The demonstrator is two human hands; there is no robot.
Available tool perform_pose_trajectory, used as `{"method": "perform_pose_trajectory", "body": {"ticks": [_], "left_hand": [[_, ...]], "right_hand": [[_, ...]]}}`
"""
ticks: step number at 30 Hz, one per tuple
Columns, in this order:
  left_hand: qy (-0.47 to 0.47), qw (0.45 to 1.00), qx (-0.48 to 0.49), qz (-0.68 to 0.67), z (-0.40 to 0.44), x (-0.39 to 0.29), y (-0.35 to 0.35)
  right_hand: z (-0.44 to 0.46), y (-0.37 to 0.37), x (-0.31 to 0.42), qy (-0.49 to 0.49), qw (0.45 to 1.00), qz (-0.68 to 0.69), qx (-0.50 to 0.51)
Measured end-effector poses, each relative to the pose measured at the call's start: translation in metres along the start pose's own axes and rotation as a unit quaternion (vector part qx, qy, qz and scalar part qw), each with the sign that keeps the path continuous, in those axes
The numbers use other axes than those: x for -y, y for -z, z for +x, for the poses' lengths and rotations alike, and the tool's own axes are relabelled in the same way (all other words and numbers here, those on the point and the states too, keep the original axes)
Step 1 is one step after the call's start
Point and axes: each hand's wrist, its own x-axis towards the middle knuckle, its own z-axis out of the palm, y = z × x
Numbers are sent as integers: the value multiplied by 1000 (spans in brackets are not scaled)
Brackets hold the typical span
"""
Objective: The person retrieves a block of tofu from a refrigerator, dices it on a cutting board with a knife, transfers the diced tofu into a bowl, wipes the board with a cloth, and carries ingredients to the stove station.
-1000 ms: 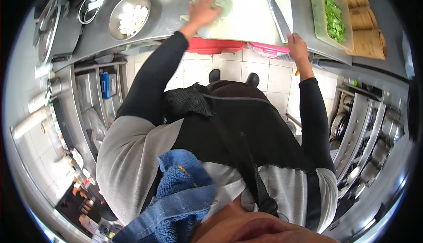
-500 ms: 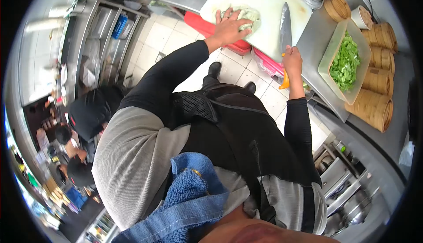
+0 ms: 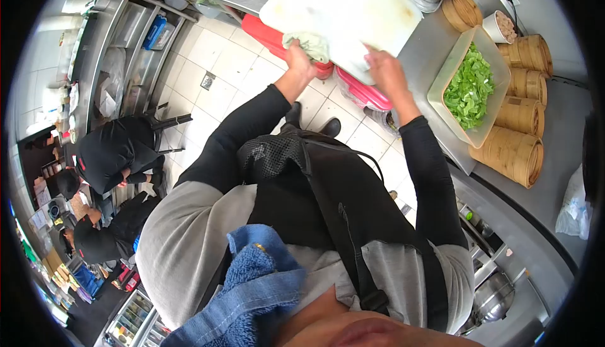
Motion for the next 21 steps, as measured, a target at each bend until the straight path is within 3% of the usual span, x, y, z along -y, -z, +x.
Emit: {"method": "perform_pose_trajectory", "body": {"ticks": [3, 4, 7, 8, 11, 12, 15, 16, 17, 19, 21], "left_hand": [[42, 999, -21, 16, -28, -27, -9], [36, 999, -11, 9, -11, -21, 2], [3, 1000, -14, -24, 20, -5, 12], [-2, 1000, -16, -13, 26, -1, 19], [-17, 1000, -11, 5, 42, -19, 31], [-16, 1000, -7, -6, 43, -29, 35], [28, 1000, 0, -13, 34, -54, 30], [34, 999, 15, -12, 37, -55, 30], [41, 999, 30, -10, 40, -54, 33], [37, 998, 42, -13, 50, -55, 38], [32, 998, 55, -9, 57, -58, 49]], "right_hand": [[21, 8, -76, -169, 967, 149, -115], [20, 19, -72, -197, 969, 117, -93], [10, -23, -16, -31, 998, 2, -48], [9, -11, 30, 5, 999, -39, 9], [47, -28, -33, 46, 993, 72, -76], [66, -18, -50, -80, 989, 99, -70], [86, -10, -41, -49, 995, 44, -69], [88, -33, -38, 64, 996, 34, -56], [78, -30, 6, 78, 996, 13, -42], [87, -12, 32, 60, 996, -6, 67], [122, -30, -19, 67, 988, 133, -36]]}}
